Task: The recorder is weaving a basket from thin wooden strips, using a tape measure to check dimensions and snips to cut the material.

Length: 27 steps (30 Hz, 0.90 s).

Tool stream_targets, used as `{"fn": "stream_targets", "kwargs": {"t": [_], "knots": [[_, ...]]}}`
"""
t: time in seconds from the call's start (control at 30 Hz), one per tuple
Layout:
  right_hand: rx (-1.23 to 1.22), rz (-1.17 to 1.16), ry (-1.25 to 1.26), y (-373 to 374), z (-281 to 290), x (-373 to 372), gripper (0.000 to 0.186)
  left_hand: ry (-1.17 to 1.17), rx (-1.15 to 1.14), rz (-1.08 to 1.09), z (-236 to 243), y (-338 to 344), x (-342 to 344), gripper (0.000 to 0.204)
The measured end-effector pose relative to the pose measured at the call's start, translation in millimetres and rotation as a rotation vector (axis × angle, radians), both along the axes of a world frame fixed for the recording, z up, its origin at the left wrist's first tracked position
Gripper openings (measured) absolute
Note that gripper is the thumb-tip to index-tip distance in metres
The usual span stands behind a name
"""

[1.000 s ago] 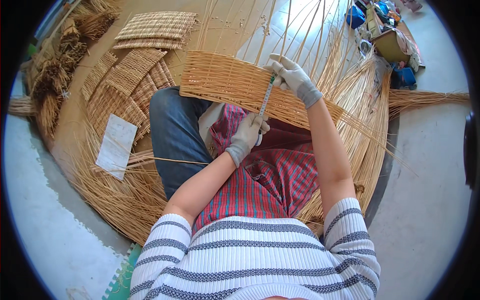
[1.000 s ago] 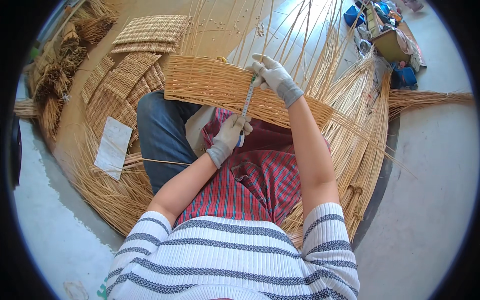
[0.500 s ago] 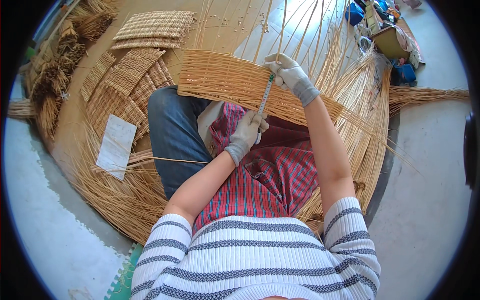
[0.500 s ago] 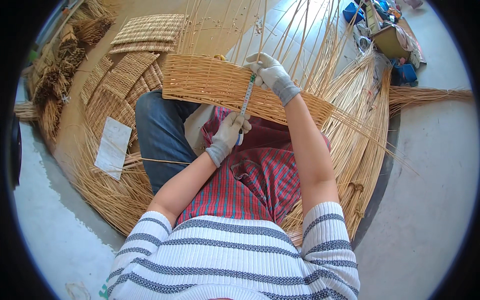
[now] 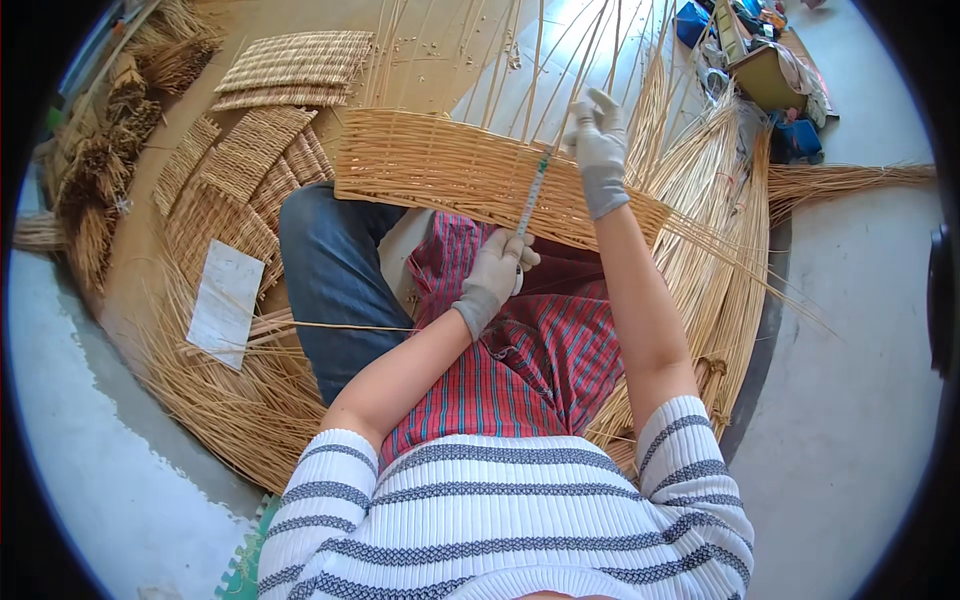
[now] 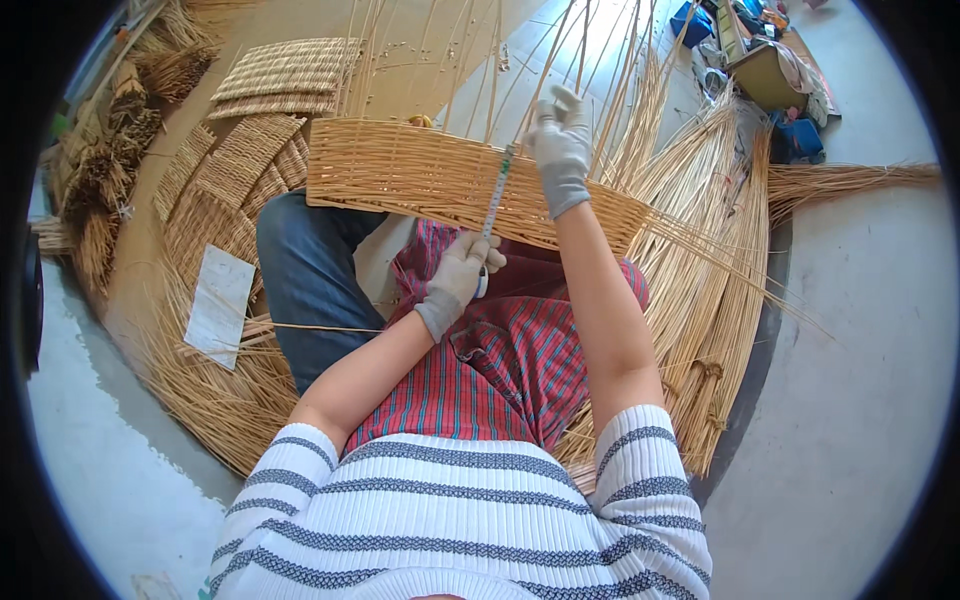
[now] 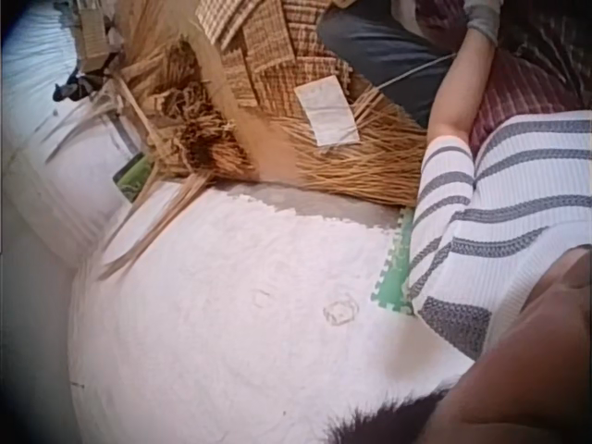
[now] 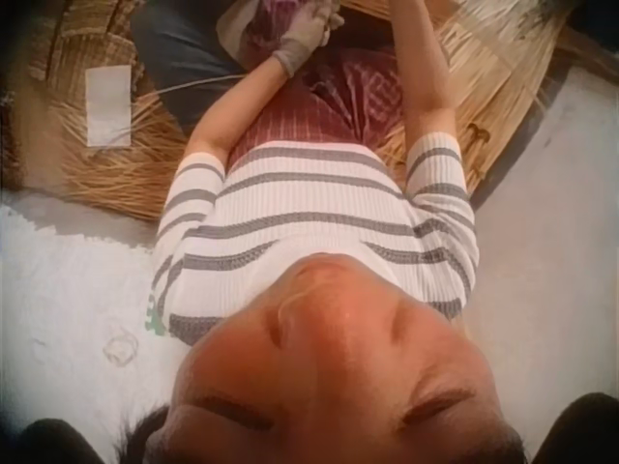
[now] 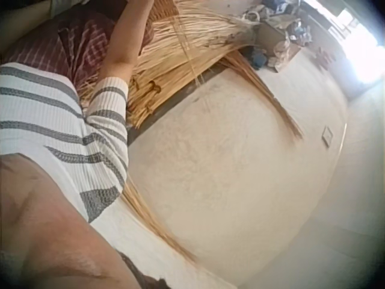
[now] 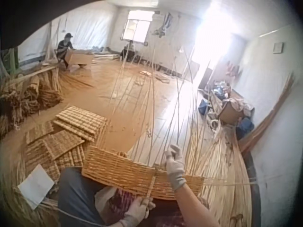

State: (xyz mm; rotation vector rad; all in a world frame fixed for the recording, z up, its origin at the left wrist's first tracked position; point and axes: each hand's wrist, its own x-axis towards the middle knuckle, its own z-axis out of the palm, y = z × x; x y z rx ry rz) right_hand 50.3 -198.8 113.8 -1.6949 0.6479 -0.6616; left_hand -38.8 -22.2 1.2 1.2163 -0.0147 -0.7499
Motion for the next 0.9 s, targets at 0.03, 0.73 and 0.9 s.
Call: {"fn": "stream_targets", "kwargs": {"t": [0.03, 0.73, 0.9], "knots": [[-0.01, -0.019, 0.046, -3, 1, 1, 0.041, -0.009, -0.004, -0.046, 0, -4, -2, 0.027], [0.09, 0.552, 0.488, -20, 0, -19, 0.037, 0.01, 0.036, -0.064, -4, -15, -7, 0.028], [0.038, 0.507, 0.497, -21, -5, -18, 0.027, -0.023, 0.028, -0.078, -8, -16, -7, 0.028]]}}
